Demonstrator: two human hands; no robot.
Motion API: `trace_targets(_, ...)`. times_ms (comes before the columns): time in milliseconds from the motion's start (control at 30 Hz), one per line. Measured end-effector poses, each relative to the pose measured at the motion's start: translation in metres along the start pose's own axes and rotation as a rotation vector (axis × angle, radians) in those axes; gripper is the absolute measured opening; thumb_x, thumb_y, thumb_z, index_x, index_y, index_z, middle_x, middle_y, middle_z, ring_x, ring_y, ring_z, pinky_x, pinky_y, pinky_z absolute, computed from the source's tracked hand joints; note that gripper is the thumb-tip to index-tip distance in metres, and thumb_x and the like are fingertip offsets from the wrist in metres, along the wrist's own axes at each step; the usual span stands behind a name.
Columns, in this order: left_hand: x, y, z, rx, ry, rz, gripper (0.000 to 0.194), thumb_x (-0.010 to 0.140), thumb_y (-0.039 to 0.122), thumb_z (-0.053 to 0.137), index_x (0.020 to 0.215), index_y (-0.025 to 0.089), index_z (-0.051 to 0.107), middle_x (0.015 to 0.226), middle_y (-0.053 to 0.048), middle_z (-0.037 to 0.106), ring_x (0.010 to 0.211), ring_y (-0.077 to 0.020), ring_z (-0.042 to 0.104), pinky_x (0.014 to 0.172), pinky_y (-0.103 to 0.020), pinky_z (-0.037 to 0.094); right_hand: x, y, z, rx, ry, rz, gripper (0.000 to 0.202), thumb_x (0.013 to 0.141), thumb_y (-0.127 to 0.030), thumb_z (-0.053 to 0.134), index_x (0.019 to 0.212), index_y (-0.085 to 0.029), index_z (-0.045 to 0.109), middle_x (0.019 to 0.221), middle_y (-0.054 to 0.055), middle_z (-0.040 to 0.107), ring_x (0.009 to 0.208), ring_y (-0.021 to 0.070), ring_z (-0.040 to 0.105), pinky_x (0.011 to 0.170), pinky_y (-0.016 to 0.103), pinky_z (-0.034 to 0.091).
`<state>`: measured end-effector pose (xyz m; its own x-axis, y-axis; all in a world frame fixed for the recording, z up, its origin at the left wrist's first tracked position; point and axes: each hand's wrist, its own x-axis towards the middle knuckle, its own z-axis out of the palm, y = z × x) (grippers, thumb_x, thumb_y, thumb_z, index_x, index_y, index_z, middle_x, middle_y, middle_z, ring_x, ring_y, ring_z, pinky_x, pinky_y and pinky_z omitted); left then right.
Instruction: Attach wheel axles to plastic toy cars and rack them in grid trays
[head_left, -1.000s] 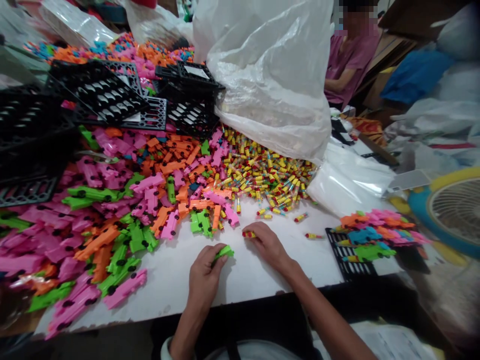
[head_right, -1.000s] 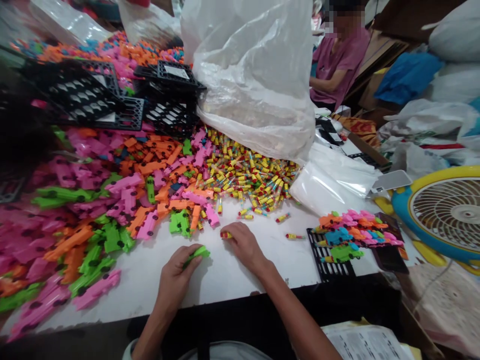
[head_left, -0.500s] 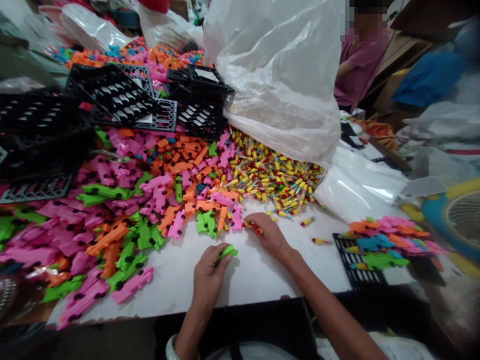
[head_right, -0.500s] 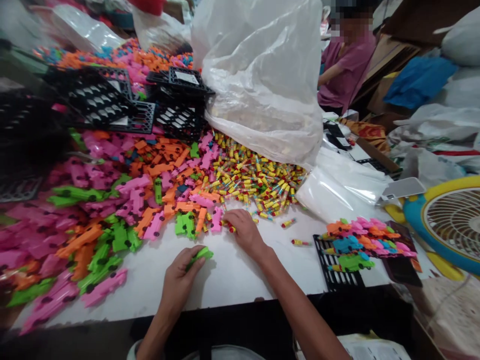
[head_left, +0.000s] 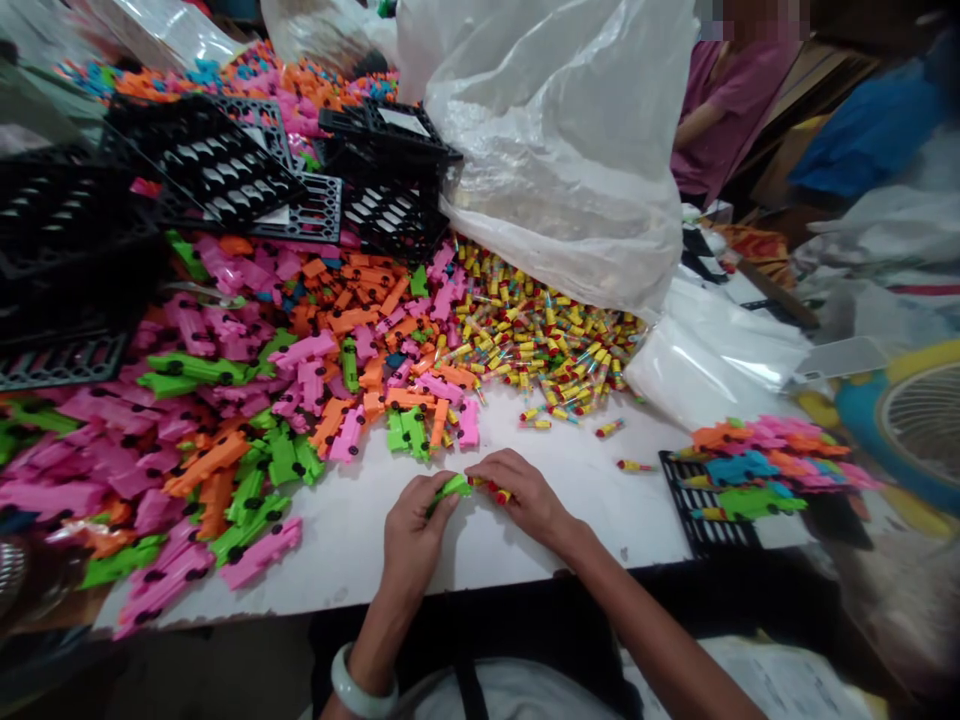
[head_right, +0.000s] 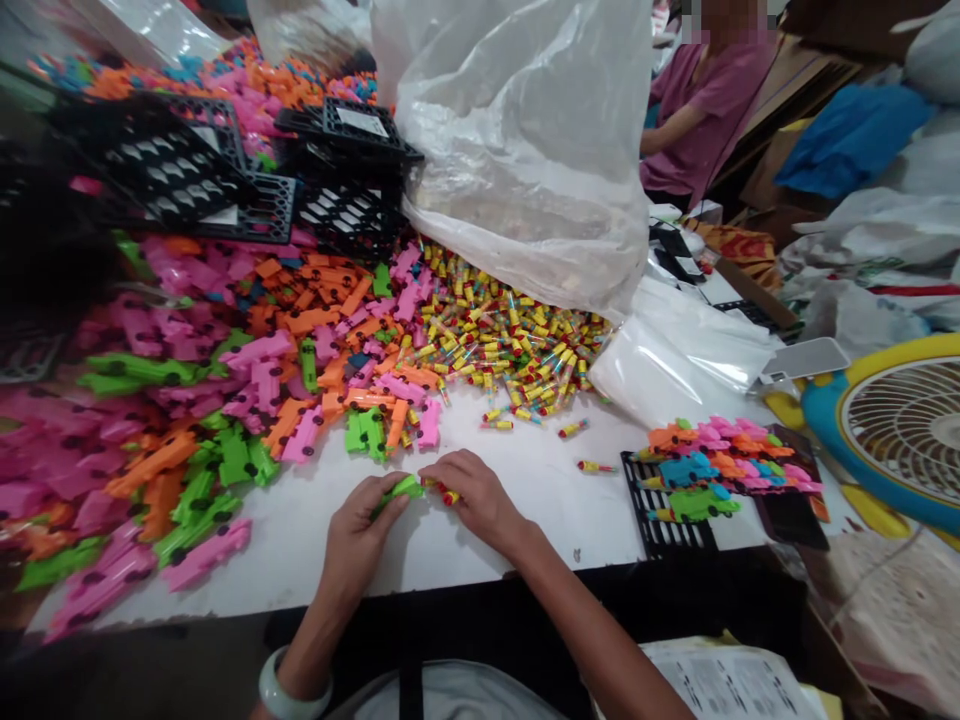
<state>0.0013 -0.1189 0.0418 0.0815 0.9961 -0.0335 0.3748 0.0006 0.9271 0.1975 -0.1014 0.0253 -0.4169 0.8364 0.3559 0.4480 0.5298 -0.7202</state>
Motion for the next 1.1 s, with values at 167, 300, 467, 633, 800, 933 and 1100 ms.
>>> trace_targets(167,0.0,0.0,0.002,0.03,0.003,-0.007,0.022,0.084,0.033,0.057,0.102,0.025,0.067,0.088,-0.001,0.066,0.089,-0.0157,0.062,0.082,-0.028,0.047,0.0,0.001,-0.001,-0.026,0.0,-0.074,0.03,0.091,-0.01,0.046,0.113,-0.021,0.064,0.095,0.008,0.065,0.088,0.0184,0.055,0.076,0.034,0.048)
trace_targets(300,0.0,-0.001,0.002,0.044,-0.004,0.005,0.022,0.084,0.034,0.056,0.1,0.025,0.068,0.086,-0.001,0.066,0.087,-0.0165,0.062,0.08,-0.029,0.047,0.0,0.0,-0.003,-0.026,-0.006,-0.085,0.026,0.093,-0.012,0.045,0.107,-0.02,0.065,0.091,0.008,0.065,0.085,0.018,0.055,0.074,0.033,0.047)
trace_targets(467,0.001,0.0,0.0,0.011,0.003,-0.018,0.024,0.082,0.037,0.057,0.1,0.026,0.068,0.085,0.0,0.065,0.086,-0.0163,0.062,0.079,-0.028,0.049,0.005,-0.003,-0.011,0.018,-0.093,-0.017,0.026,0.094,-0.02,0.05,0.118,-0.02,0.058,0.102,0.008,0.068,0.095,0.0177,0.058,0.086,0.035,0.045)
trace_targets(633,0.003,0.0,0.0,-0.001,0.011,-0.041,0.026,0.081,0.041,0.058,0.099,0.025,0.069,0.087,-0.001,0.067,0.088,-0.0176,0.064,0.082,-0.029,0.05,0.01,-0.004,-0.018,-0.061,-0.182,0.015,0.022,0.093,-0.022,0.051,0.114,-0.02,0.059,0.101,0.007,0.068,0.095,0.0185,0.058,0.086,0.034,0.045)
trace_targets(800,0.003,-0.003,-0.002,0.016,0.02,-0.019,0.028,0.081,0.043,0.058,0.099,0.026,0.07,0.088,-0.002,0.07,0.09,-0.0188,0.066,0.081,-0.03,0.052,0.001,0.007,-0.038,-0.203,-0.12,0.092,0.019,0.093,-0.017,0.047,0.105,-0.021,0.061,0.097,0.007,0.067,0.094,0.02,0.058,0.087,0.037,0.045)
trace_targets(933,0.003,-0.008,-0.004,0.025,0.006,0.012,0.028,0.081,0.045,0.058,0.098,0.026,0.07,0.087,-0.002,0.071,0.087,-0.0188,0.067,0.079,-0.03,0.055,0.009,0.03,-0.06,-0.24,0.265,0.367,0.022,0.093,-0.025,0.043,0.111,-0.021,0.055,0.104,0.008,0.065,0.096,0.0205,0.06,0.085,0.037,0.048)
trace_targets(1100,0.007,-0.012,-0.005,0.034,0.02,0.034,0.028,0.08,0.045,0.061,0.099,0.026,0.071,0.089,-0.002,0.071,0.087,-0.0195,0.068,0.078,-0.03,0.056,0.055,0.066,-0.055,-0.399,0.466,0.471,0.02,0.087,-0.032,0.054,0.102,-0.019,0.059,0.097,0.01,0.064,0.091,0.0241,0.059,0.079,0.039,0.049)
